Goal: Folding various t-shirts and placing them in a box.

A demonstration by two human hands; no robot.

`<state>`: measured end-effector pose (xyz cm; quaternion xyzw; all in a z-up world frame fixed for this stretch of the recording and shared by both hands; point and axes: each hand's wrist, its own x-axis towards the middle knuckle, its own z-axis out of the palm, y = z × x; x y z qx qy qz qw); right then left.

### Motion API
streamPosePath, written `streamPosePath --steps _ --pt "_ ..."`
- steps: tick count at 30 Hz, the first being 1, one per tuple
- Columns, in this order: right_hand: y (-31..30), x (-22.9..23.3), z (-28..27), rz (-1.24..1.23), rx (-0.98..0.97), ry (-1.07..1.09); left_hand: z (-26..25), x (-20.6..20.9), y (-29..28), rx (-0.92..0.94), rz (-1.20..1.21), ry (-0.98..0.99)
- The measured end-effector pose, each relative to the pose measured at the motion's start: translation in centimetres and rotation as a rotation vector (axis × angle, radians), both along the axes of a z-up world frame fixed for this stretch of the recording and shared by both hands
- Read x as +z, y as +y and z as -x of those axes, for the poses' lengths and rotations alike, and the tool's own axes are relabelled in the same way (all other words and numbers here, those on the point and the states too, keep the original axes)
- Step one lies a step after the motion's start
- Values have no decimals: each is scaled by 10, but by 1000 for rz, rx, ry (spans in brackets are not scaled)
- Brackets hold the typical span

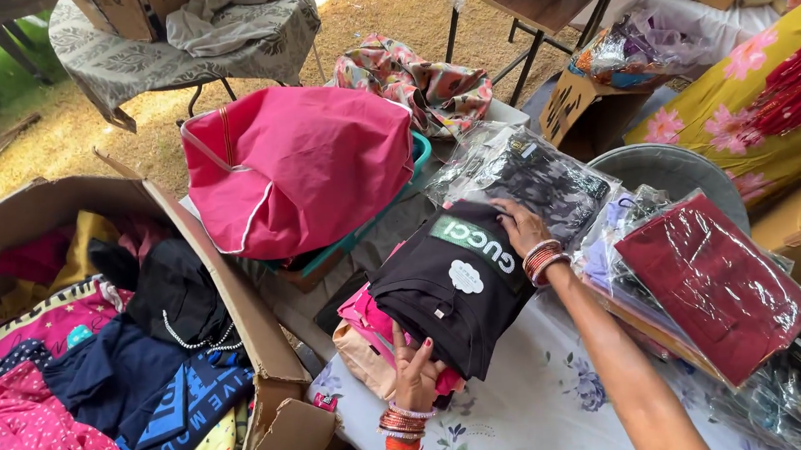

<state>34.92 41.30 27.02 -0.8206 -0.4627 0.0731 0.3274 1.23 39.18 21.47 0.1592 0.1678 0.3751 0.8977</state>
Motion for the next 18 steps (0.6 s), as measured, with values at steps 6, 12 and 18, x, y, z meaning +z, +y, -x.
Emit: streamPosePath --steps 6,12,18 --pt "-19 -34 6 -149 -180 -223 43 -44 -14 94 -97 162" --pt "-100 -32 90 -490 -25 -507 120 -89 -37 58 -396 610" --pt "-250 -206 183 -161 -134 -306 200 34 -26 -44 -639 744"
